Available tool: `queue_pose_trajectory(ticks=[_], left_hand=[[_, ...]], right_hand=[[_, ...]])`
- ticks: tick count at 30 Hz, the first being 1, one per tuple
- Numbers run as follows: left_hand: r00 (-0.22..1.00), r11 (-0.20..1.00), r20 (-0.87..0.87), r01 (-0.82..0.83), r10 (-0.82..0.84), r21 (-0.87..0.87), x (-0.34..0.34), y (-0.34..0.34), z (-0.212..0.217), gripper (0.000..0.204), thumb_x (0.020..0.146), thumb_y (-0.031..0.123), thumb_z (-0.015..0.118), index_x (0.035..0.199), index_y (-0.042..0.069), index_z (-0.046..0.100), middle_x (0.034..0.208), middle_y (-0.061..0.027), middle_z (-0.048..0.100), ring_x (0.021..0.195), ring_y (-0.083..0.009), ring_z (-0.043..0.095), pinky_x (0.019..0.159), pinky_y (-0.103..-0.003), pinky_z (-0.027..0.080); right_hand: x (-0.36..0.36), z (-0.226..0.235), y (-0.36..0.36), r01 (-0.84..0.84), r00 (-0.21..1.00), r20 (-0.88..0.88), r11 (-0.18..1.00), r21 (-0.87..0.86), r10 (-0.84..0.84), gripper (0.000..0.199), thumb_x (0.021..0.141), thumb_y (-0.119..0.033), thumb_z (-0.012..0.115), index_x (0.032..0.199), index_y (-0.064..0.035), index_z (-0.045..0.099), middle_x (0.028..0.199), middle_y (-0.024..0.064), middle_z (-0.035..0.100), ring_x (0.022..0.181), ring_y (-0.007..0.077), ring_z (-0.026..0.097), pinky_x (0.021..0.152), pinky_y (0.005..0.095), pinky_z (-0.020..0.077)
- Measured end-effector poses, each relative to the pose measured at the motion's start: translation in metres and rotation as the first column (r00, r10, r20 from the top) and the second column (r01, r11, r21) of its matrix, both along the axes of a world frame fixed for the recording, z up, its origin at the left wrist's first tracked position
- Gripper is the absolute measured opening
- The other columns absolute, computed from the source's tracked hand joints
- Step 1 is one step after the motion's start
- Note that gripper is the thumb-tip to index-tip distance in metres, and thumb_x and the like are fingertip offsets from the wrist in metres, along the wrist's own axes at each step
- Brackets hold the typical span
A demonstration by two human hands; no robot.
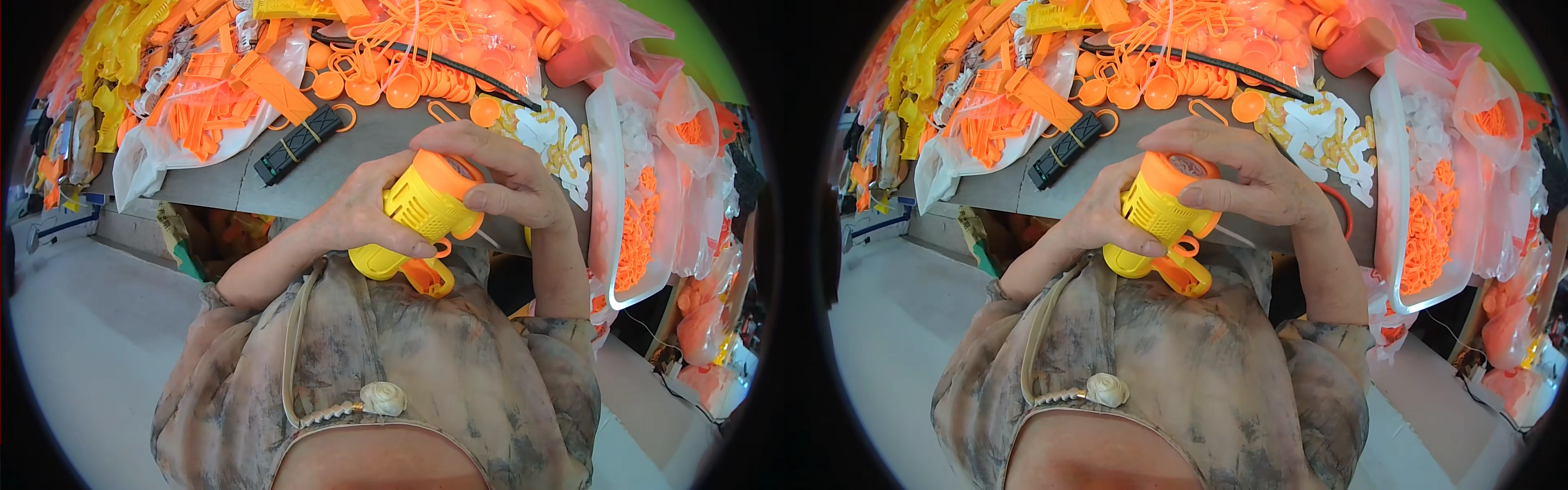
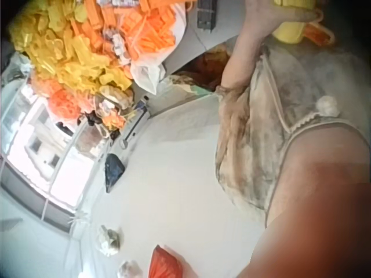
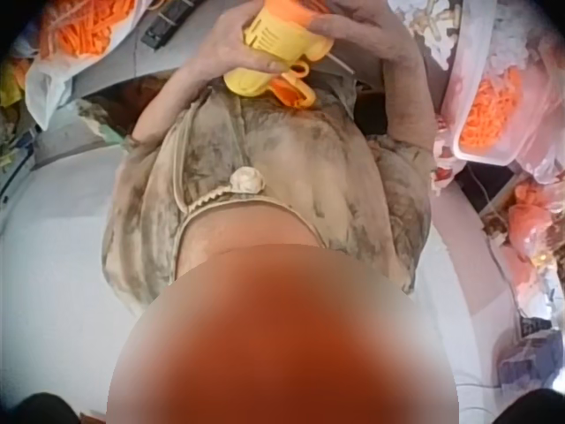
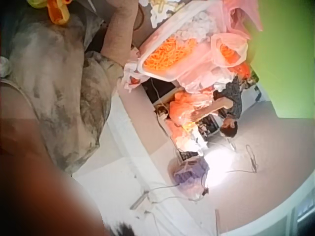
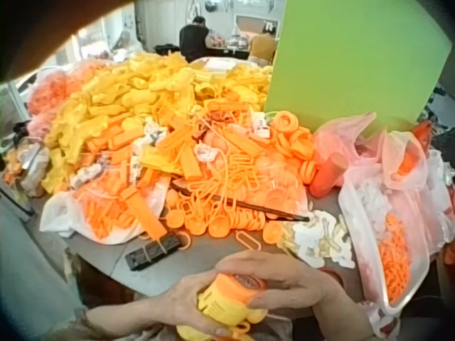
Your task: Assembling plastic toy guns by hand at a workbench.
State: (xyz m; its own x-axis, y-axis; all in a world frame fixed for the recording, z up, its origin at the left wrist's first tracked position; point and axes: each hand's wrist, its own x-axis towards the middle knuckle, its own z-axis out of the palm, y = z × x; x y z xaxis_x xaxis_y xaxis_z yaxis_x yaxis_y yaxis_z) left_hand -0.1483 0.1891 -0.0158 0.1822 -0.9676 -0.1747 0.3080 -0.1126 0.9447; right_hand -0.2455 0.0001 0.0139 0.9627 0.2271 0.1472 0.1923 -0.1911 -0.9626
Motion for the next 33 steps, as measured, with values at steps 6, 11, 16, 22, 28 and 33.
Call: queue_pose_trajectory(ticks=[6,11,16,22,28,33], left_hand=[[0.989,0.999,-0.142,0.040,-0.042,-0.014,-0.006,0.007,-0.016,0.069,0.056,0.018,0.081,0.115,0.000,0.050,0.103,-0.0081,0.058,0.095,-0.0165,0.057,0.084,-0.031,0.045],[0.985,0.998,-0.160,0.068,-0.067,-0.001,-0.009,0.012,-0.019,0.075,0.057,0.018,0.081,0.120,0.000,0.045,0.107,-0.0083,0.056,0.098,-0.0165,0.055,0.085,-0.031,0.044],[0.990,0.998,-0.129,0.057,-0.058,-0.007,-0.011,0.014,-0.014,0.077,0.057,0.019,0.080,0.122,0.001,0.043,0.109,-0.0081,0.055,0.100,-0.0163,0.054,0.086,-0.031,0.044],[0.992,0.998,-0.112,0.048,-0.053,-0.046,-0.013,0.015,-0.016,0.076,0.059,0.019,0.079,0.124,0.001,0.043,0.111,-0.0080,0.054,0.102,-0.0164,0.053,0.087,-0.030,0.043],[0.987,0.982,0.000,-0.160,0.160,-0.100,-0.019,0.014,-0.022,0.085,0.060,0.018,0.078,0.131,0.003,0.034,0.119,-0.0092,0.049,0.111,-0.0180,0.048,0.093,-0.031,0.039],[0.996,0.990,0.021,-0.088,0.090,-0.108,-0.010,0.016,-0.025,0.089,0.057,0.011,0.078,0.132,0.006,0.031,0.121,-0.0089,0.047,0.112,-0.0179,0.047,0.095,-0.031,0.038]], right_hand=[[-0.004,-0.015,0.001,-0.107,0.990,-0.071,0.975,0.197,0.123,0.053,0.077,-0.026,0.058,0.120,0.0052,0.052,0.125,0.0178,0.048,0.117,0.0262,0.046,0.098,0.0361,0.0341],[-0.011,-0.015,0.007,-0.093,0.989,-0.099,0.982,0.166,0.110,0.052,0.081,-0.028,0.058,0.121,0.0050,0.051,0.126,0.0180,0.046,0.118,0.0275,0.045,0.099,0.0359,0.0331],[-0.021,-0.020,0.013,-0.052,0.998,-0.012,0.990,0.128,0.054,0.052,0.083,-0.030,0.057,0.123,0.0045,0.050,0.127,0.0184,0.044,0.118,0.0280,0.044,0.098,0.0361,0.0332],[-0.027,-0.026,0.022,0.022,0.999,0.032,0.996,0.086,-0.025,0.055,0.085,-0.033,0.055,0.124,0.0045,0.047,0.127,0.0194,0.044,0.118,0.0287,0.043,0.098,0.0365,0.0329],[-0.036,-0.036,0.042,0.310,0.938,0.217,0.932,-0.185,-0.269,0.055,0.086,-0.036,0.054,0.124,0.0029,0.047,0.127,0.0210,0.044,0.117,0.0312,0.044,0.098,0.0383,0.0340],[-0.047,-0.034,0.070,0.564,0.814,0.367,0.766,-0.309,-0.451,0.052,0.080,-0.025,0.066,0.120,0.0019,0.049,0.119,0.0189,0.049,0.109,0.0305,0.049,0.092,0.0362,0.0403]])
